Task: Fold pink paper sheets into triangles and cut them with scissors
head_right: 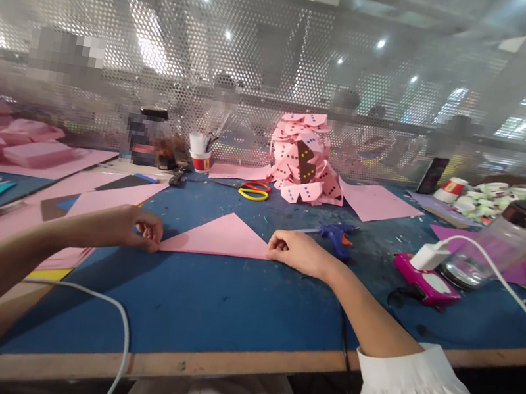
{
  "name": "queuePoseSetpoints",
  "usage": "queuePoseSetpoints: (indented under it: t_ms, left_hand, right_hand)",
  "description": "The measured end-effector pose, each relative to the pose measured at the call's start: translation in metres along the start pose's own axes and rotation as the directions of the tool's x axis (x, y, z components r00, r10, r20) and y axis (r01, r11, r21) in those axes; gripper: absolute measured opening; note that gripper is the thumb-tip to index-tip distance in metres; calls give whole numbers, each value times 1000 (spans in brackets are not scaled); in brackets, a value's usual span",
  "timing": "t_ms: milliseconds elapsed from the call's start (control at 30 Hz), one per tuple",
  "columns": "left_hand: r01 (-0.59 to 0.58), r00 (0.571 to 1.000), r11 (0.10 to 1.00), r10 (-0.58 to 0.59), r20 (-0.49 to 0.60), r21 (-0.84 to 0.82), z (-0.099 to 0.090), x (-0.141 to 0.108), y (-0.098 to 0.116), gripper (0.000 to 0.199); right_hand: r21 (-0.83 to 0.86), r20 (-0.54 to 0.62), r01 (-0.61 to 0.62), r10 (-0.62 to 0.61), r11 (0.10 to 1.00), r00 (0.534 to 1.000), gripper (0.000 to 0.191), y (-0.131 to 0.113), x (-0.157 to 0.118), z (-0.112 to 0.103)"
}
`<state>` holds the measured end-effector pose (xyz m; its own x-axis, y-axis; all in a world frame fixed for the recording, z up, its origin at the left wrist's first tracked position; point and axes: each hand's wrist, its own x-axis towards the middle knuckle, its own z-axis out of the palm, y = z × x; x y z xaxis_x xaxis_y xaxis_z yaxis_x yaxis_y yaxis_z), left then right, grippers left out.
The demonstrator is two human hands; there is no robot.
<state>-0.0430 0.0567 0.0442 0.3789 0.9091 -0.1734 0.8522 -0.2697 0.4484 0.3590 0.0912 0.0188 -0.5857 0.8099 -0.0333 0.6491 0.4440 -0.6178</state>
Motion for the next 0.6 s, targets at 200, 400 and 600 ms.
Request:
queuePoseSetpoints:
  t_ms: [200,400,600]
  left_hand:
    - [28,1000,1000,-28,-3,7,0,0,3,25]
    - [36,999,999,-35,-7,19,0,-1,6,23]
    - [5,1000,1000,-6,25,16,2,0,6,26]
  right_hand:
    - [-21,-8,2,-2,1000,1000,17,0,0,1]
    - [-18,-5,-7,7,1000,1000,17,-1,0,1]
    - [-26,-6,-11,11,1000,1000,17,0,0,0]
